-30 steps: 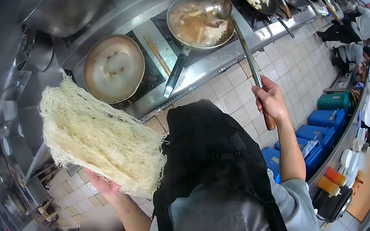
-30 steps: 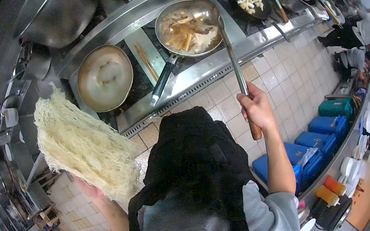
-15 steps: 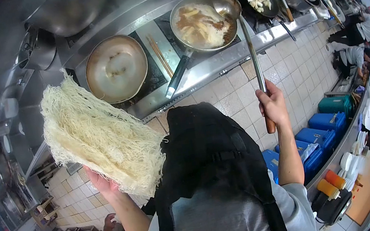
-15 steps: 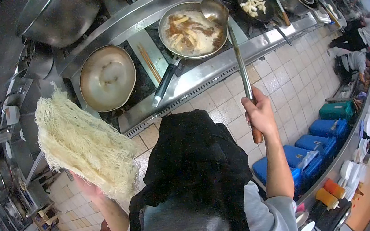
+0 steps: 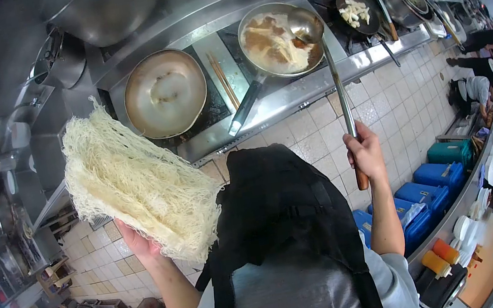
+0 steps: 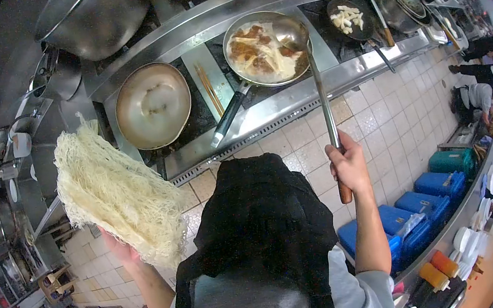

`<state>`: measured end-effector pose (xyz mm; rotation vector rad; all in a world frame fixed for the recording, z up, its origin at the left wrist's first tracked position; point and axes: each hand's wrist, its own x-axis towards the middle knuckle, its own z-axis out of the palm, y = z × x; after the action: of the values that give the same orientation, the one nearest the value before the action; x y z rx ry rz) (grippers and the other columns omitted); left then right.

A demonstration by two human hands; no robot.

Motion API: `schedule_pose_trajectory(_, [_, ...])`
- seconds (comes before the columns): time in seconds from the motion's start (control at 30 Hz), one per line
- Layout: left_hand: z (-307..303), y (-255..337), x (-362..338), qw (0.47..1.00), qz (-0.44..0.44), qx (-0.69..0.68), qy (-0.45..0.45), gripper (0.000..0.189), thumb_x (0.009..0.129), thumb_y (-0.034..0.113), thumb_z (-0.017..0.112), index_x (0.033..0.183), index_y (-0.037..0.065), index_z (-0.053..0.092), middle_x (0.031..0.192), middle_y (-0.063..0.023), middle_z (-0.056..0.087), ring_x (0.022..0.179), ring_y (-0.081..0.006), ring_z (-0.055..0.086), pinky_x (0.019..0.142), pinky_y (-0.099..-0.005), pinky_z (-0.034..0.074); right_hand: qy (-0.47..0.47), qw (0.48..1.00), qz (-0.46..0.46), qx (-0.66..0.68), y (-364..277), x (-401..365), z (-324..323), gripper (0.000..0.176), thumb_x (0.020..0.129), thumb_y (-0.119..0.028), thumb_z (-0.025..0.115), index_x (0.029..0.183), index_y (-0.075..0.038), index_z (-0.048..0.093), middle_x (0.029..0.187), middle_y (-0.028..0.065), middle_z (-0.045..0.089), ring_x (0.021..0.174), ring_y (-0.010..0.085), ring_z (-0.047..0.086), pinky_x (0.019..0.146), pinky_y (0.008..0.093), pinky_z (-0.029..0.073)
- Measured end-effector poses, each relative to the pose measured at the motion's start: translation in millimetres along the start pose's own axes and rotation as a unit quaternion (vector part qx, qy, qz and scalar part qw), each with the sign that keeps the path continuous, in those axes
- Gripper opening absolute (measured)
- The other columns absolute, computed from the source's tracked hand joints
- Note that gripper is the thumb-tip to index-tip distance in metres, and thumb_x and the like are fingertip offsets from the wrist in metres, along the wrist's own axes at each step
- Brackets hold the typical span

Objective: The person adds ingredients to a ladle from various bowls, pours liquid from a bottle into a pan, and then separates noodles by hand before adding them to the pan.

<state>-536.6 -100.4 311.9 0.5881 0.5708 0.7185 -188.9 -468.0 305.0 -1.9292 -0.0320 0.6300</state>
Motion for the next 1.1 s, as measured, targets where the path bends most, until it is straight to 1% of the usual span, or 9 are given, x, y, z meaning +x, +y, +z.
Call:
schedule_pose_trajectory(0.3, [7.6, -6.2, -3.1, 0.998, 0.021, -0.001, 0.066, 0.06, 0.097, 0.041, 0.058, 0.145, 0.009, 0.042, 0.142, -0.0084, 0.052, 0.125, -0.0269, 0.053, 0.104, -0.0464, 0.047, -0.005, 1.0, 0.023, -0.011, 5.5, -0.2, 2.6, 0.037, 0.093, -0.01, 0.058, 0.128, 0.001, 0.054, 0.06, -0.0023, 0.049, 0.044, 0.0076, 0.047, 0.038, 0.0263, 0.037])
schedule_pose_trajectory(0.37, [8.9, 1.5, -6.5, 0.984, -0.117, -0.113, -0.078, 0.059, 0.098, 0.041, 0.056, 0.143, 0.006, 0.044, 0.14, -0.0093, 0.054, 0.123, -0.026, 0.056, 0.103, -0.0449, 0.048, -0.021, 0.999, 0.036, -0.023, 4.4, 2.6, 4.9, 0.04, 0.093, -0.011, 0.055, 0.132, -0.002, 0.051, 0.058, -0.0027, 0.048, 0.043, 0.0072, 0.046, 0.037, 0.0266, 0.035])
schedule_pose_trajectory(0.43, [-36.7, -4.8, -10.3, 0.997, -0.046, -0.032, 0.062, 0.059, 0.097, 0.039, 0.057, 0.142, 0.003, 0.044, 0.137, -0.0111, 0.056, 0.122, -0.0259, 0.057, 0.103, -0.0451, 0.048, -0.018, 0.999, 0.019, -0.034, 8.9, 1.7, 8.8, 0.036, 0.094, -0.01, 0.057, 0.129, -0.001, 0.053, 0.061, -0.004, 0.047, 0.041, 0.0055, 0.042, 0.036, 0.0237, 0.032])
schedule_pose_trajectory(0.53, [-1.2, -9.4, -3.5, 0.996, -0.017, -0.063, 0.058, 0.058, 0.097, 0.036, 0.058, 0.143, 0.004, 0.043, 0.137, -0.0122, 0.057, 0.122, -0.0271, 0.058, 0.103, -0.0458, 0.047, -0.019, 1.0, -0.018, 0.008, 30.1, 2.8, 6.4, 0.049, 0.095, -0.01, 0.059, 0.14, 0.001, 0.042, 0.065, -0.0027, 0.048, 0.043, 0.0058, 0.044, 0.037, 0.024, 0.035])
schedule_pose_trajectory(0.63, [4.0, -4.1, -3.0, 0.996, -0.032, -0.066, 0.042, 0.056, 0.098, 0.033, 0.057, 0.144, 0.004, 0.042, 0.137, -0.0116, 0.057, 0.122, -0.027, 0.057, 0.104, -0.0445, 0.047, -0.012, 1.0, -0.017, -0.006, 35.9, 5.2, 8.5, 0.051, 0.096, -0.009, 0.057, 0.143, -0.001, 0.041, 0.063, -0.0028, 0.047, 0.041, 0.0058, 0.042, 0.036, 0.0243, 0.034])
schedule_pose_trajectory(0.73, [-0.8, -6.0, -6.5, 0.997, -0.038, -0.068, 0.014, 0.057, 0.098, 0.034, 0.056, 0.144, 0.004, 0.042, 0.138, -0.0104, 0.056, 0.123, -0.0277, 0.057, 0.105, -0.0442, 0.047, -0.011, 1.0, -0.001, -0.006, 29.6, 6.2, 8.6, 0.049, 0.095, -0.008, 0.057, 0.142, -0.001, 0.042, 0.062, -0.0033, 0.046, 0.042, 0.0054, 0.043, 0.037, 0.0244, 0.034])
schedule_pose_trajectory(0.8, [-11.8, -8.2, -10.9, 0.991, 0.004, -0.014, 0.131, 0.059, 0.098, 0.037, 0.056, 0.145, 0.005, 0.042, 0.139, -0.0102, 0.056, 0.123, -0.0286, 0.057, 0.105, -0.0459, 0.046, -0.018, 0.999, -0.005, -0.033, 25.3, 6.6, 10.7, 0.048, 0.095, -0.008, 0.055, 0.14, -0.001, 0.044, 0.06, -0.0039, 0.045, 0.043, 0.005, 0.042, 0.038, 0.0243, 0.033])
schedule_pose_trajectory(0.87, [-7.0, -1.1, -16.5, 0.995, -0.042, -0.088, 0.037, 0.059, 0.098, 0.04, 0.054, 0.145, 0.006, 0.042, 0.14, -0.0094, 0.054, 0.124, -0.029, 0.055, 0.105, -0.0472, 0.046, -0.011, 0.998, -0.004, -0.061, 17.1, 6.4, 4.4, 0.047, 0.094, -0.008, 0.055, 0.139, -0.001, 0.047, 0.059, -0.004, 0.046, 0.043, 0.0051, 0.042, 0.039, 0.0248, 0.034])
schedule_pose_trajectory(1.1, [-20.3, -2.4, -11.9, 0.998, -0.009, -0.01, 0.062, 0.059, 0.099, 0.045, 0.053, 0.145, 0.011, 0.043, 0.144, -0.0082, 0.051, 0.125, -0.0282, 0.054, 0.102, -0.047, 0.048, 0.03, 0.994, -0.019, -0.108, 9.5, 13.0, -1.8, 0.046, 0.093, -0.011, 0.058, 0.137, 0.001, 0.05, 0.061, -0.0017, 0.05, 0.046, 0.0069, 0.046, 0.042, 0.0264, 0.037])
